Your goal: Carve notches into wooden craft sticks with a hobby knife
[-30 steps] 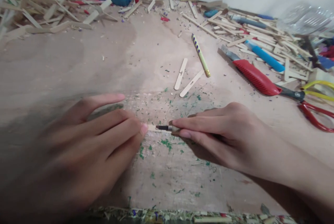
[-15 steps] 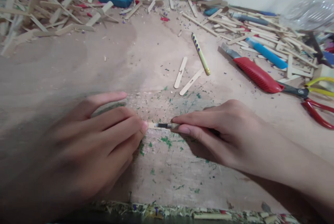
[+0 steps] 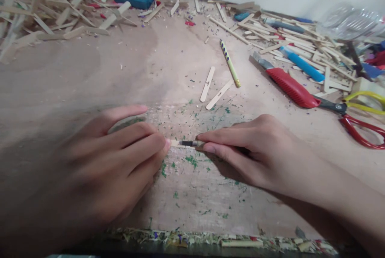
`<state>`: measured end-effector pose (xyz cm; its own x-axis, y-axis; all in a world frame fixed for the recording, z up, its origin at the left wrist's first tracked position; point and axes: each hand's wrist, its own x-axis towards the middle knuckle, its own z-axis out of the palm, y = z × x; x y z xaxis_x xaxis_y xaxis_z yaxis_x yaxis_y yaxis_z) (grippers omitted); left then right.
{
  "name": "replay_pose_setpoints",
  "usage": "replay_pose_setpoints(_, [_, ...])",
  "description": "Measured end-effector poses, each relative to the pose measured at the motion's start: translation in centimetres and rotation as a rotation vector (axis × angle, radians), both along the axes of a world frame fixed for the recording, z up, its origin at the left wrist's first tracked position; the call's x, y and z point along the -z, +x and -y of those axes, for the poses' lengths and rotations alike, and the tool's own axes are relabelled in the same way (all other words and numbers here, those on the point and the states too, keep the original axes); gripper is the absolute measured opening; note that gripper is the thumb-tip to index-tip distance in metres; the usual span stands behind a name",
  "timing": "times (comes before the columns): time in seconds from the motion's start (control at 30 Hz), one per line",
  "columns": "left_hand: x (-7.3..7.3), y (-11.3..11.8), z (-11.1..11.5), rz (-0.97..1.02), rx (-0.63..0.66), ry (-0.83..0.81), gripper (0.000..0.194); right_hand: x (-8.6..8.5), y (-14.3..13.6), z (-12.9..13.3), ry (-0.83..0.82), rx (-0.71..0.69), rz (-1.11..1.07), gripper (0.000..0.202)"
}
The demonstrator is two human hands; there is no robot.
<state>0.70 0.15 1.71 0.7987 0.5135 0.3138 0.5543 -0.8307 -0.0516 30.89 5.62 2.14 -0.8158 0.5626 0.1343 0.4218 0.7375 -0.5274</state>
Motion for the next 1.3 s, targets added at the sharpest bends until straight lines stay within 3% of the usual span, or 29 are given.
replay_pose_setpoints(0.27, [0.1, 0.0, 0.2, -0.023, 0.023, -0.003, 0.036, -0.2, -0.3, -0.5, 0.045, 0.002, 0.023, 0.039])
replay_pose_setpoints(0.43, [0.9, 0.3, 0.3, 0.047, -0.026, 0.036, 0.030, -0.9, -0.5, -0.4, -0.068, 0.047, 0.022, 0.039])
replay_pose_setpoints(0.6, [0.9, 0.1, 0.6, 0.039, -0.029, -0.009, 0.030, -0.4, -0.5, -0.3, -0.160, 0.037, 0.002, 0.032])
replay_pose_setpoints(0.87, [2.7, -0.4, 0.7, 0.237, -0.040, -0.084, 0.032, -0.5, 0.3, 0.0, 0.060, 0.008, 0.088, 0.035])
replay_pose_setpoints(1.1, [2.0, -0.1, 0.4, 0.199, -0.072, -0.055, 0.031, 0.4, 0.5, -0.1, 0.131, -0.010, 0.038, 0.031])
replay_pose_setpoints(1.3, [2.5, -0.3, 0.2, 0.230, -0.051, -0.041, 0.028, 0.9, 0.3, 0.2, 0.173, -0.007, 0.034, 0.028])
